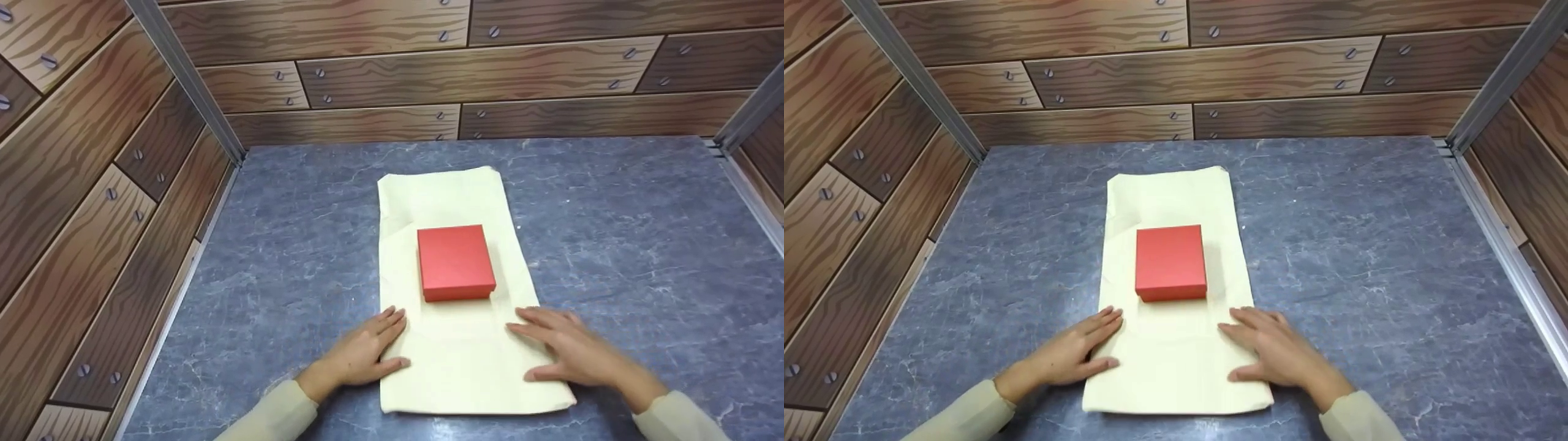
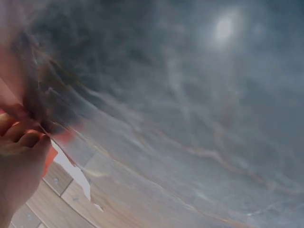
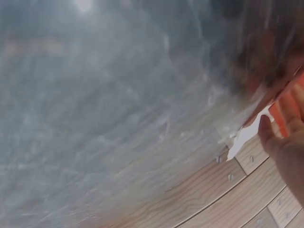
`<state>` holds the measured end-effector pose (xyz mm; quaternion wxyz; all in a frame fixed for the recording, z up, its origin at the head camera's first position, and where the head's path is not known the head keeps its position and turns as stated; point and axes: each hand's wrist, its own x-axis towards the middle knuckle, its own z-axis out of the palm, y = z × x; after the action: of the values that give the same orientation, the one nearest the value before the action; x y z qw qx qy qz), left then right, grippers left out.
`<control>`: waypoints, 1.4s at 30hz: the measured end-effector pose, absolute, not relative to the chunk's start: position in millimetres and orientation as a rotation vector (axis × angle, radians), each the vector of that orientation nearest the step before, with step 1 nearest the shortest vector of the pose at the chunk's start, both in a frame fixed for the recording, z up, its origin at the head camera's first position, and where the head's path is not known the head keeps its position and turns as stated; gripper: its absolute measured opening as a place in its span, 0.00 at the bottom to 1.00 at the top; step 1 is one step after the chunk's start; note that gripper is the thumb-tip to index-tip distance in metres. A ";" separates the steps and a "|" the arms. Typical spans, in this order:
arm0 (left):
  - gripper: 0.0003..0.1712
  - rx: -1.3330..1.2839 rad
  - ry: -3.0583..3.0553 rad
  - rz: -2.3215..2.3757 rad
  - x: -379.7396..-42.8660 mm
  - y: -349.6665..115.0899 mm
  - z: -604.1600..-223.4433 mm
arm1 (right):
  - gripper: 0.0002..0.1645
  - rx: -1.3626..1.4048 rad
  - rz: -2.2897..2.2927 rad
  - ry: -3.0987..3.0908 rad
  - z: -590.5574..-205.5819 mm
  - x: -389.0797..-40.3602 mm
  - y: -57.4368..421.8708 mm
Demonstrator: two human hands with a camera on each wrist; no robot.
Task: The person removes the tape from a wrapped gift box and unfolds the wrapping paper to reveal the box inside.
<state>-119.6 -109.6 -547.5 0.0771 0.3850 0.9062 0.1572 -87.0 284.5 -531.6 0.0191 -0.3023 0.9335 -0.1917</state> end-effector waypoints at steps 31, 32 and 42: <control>0.58 1.146 2.615 0.192 -137.6 -116.6 -544.1 | 0.58 -0.706 -0.457 2.848 -539.8 -63.9 266.3; 0.58 1.147 2.615 0.192 -137.7 -116.7 -544.2 | 0.58 -0.703 -0.459 2.847 -539.8 -63.8 266.1; 0.56 1.149 2.615 0.185 -138.7 -118.0 -543.5 | 0.58 -0.721 -0.515 2.847 -539.4 -63.3 266.9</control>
<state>-138.7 -118.0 -543.5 0.1394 0.3975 0.9047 0.0639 -63.3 266.9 -539.4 0.0797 -0.2410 0.9518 -0.1720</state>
